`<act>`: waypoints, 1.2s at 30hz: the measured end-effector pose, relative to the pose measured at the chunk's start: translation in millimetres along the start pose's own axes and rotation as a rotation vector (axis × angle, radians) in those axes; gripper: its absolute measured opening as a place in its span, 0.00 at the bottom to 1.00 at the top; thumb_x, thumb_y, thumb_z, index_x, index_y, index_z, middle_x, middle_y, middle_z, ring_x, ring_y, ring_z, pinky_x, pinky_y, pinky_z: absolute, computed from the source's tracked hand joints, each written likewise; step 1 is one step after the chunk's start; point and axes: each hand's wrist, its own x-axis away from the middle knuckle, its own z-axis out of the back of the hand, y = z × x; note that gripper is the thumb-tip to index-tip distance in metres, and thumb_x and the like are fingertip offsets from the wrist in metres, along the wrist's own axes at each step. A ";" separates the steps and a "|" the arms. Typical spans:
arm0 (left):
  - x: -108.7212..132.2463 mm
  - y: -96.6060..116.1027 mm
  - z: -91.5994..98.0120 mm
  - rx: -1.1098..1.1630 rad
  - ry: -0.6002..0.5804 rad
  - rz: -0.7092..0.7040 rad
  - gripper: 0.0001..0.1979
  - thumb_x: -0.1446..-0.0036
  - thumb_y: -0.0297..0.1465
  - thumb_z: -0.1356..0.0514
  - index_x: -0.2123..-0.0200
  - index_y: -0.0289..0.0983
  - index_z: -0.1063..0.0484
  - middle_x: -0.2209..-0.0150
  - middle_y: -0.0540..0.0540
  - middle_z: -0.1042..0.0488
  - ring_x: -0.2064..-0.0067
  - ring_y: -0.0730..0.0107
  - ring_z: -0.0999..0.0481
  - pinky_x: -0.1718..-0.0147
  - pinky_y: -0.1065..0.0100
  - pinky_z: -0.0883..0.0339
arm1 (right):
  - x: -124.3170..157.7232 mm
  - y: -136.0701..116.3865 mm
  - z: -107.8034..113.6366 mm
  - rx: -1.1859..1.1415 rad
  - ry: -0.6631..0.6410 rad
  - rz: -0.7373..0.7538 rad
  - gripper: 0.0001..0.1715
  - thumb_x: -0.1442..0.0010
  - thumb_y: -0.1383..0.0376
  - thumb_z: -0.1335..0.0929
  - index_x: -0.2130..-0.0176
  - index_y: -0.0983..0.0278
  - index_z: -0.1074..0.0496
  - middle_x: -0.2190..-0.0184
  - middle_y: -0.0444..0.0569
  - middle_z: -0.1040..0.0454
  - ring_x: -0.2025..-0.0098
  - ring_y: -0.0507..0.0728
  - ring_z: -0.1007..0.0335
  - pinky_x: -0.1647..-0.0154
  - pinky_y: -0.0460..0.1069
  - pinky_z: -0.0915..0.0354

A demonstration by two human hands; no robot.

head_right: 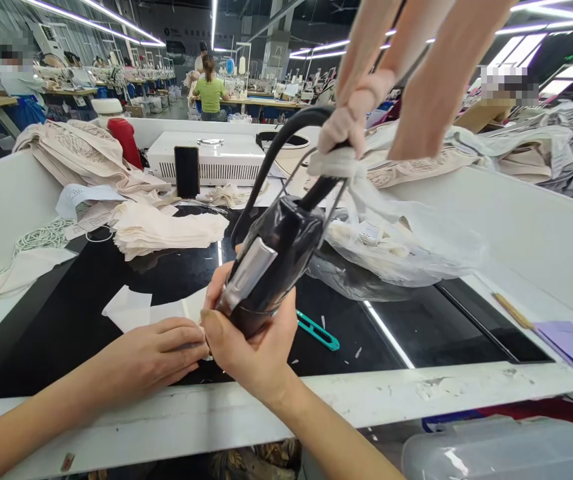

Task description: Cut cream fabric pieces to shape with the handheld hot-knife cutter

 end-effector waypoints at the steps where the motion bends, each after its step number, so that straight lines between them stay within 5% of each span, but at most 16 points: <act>1: 0.4 -0.1 -0.3 0.003 0.005 0.000 0.11 0.28 0.27 0.45 0.46 0.34 0.30 0.52 0.42 0.24 0.47 0.61 0.24 0.48 0.63 0.24 | -0.1 0.5 -0.1 -0.008 0.002 0.005 0.26 0.41 0.58 0.24 0.48 0.56 0.35 0.67 0.40 0.30 0.75 0.50 0.33 0.79 0.47 0.30; 15: -4.2 2.5 9.5 0.054 0.048 0.015 0.13 0.26 0.27 0.49 0.44 0.32 0.31 0.51 0.40 0.22 0.49 0.62 0.22 0.48 0.60 0.22 | 1.3 0.0 -2.1 0.036 0.004 -0.031 0.21 0.40 0.62 0.25 0.52 0.55 0.36 0.68 0.41 0.30 0.73 0.51 0.31 0.77 0.48 0.29; 28: 0.6 4.4 23.6 0.087 0.005 0.053 0.11 0.26 0.29 0.48 0.50 0.34 0.27 0.54 0.42 0.23 0.50 0.64 0.22 0.49 0.64 0.24 | -4.8 -6.6 -1.8 -0.003 0.026 -0.049 0.30 0.44 0.56 0.22 0.49 0.55 0.36 0.69 0.40 0.29 0.76 0.51 0.32 0.80 0.48 0.29; 36: 5.1 21.9 44.0 0.230 -0.072 0.033 0.12 0.25 0.31 0.50 0.53 0.37 0.26 0.61 0.46 0.22 0.58 0.68 0.21 0.56 0.69 0.23 | -26.4 4.1 17.6 0.071 0.036 0.052 0.19 0.41 0.60 0.24 0.57 0.57 0.35 0.67 0.38 0.27 0.76 0.50 0.30 0.78 0.48 0.29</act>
